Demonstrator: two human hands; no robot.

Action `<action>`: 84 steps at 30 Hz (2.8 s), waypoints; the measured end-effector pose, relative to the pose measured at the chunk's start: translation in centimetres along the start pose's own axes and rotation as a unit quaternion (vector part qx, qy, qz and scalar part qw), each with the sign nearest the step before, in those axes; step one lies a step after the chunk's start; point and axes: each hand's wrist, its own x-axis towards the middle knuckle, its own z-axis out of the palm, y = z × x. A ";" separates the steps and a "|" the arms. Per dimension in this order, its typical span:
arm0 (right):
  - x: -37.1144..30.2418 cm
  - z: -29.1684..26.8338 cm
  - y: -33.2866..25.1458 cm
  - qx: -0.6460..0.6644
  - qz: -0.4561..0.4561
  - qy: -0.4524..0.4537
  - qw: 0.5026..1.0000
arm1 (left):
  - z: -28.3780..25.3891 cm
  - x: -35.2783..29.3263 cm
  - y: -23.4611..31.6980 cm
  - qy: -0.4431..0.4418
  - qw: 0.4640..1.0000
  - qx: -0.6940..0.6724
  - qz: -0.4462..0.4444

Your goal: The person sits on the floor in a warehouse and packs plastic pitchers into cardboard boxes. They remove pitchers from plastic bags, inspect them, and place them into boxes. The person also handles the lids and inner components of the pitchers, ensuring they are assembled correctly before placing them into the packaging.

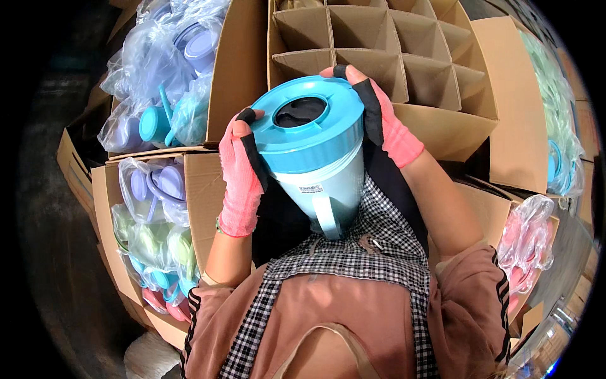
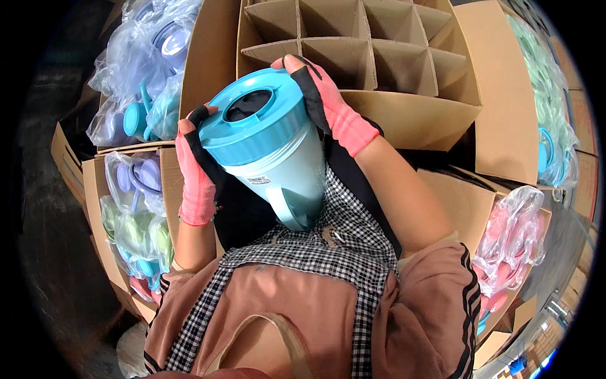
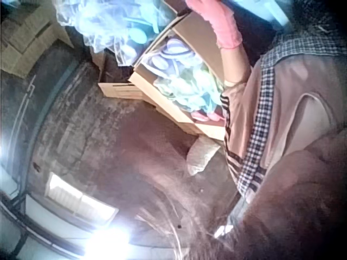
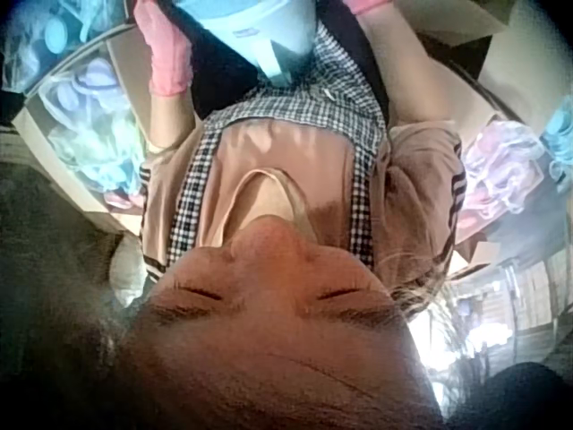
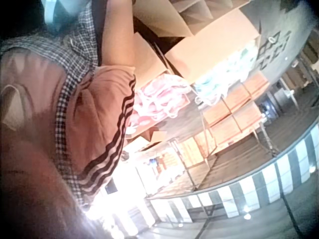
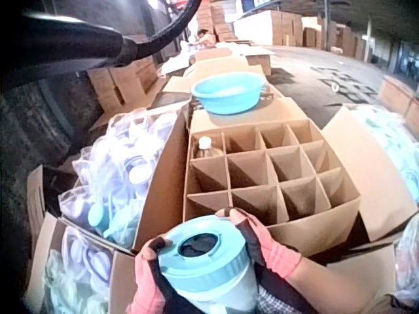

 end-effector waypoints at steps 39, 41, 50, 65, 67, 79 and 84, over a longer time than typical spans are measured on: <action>-6.9 2.6 -5.4 -0.669 -0.323 -0.237 0.625 | -4.6 -1.0 1.5 -0.244 0.806 0.352 0.407; -7.1 2.6 -5.1 -0.671 -0.330 -0.235 0.621 | -4.6 -1.2 1.3 -0.234 0.798 0.369 0.414; -4.7 0.4 -5.6 -0.312 -0.222 -0.116 0.916 | -3.2 -2.8 3.3 -0.255 0.869 0.245 0.345; -1.2 0.0 -1.1 -0.041 0.011 0.157 0.987 | -0.1 -1.4 -1.6 0.014 0.993 -0.119 -0.019; -4.1 3.4 -1.1 0.058 0.018 0.100 0.993 | -0.5 -0.6 -1.7 -0.049 0.993 -0.112 0.007; -6.6 4.0 -0.3 -0.372 -0.179 0.027 0.910 | -3.0 1.0 -2.2 -0.139 0.982 -0.130 0.018; -1.8 2.1 -2.4 -0.002 0.012 0.203 0.979 | 0.0 -3.1 0.1 0.015 0.998 -0.007 0.057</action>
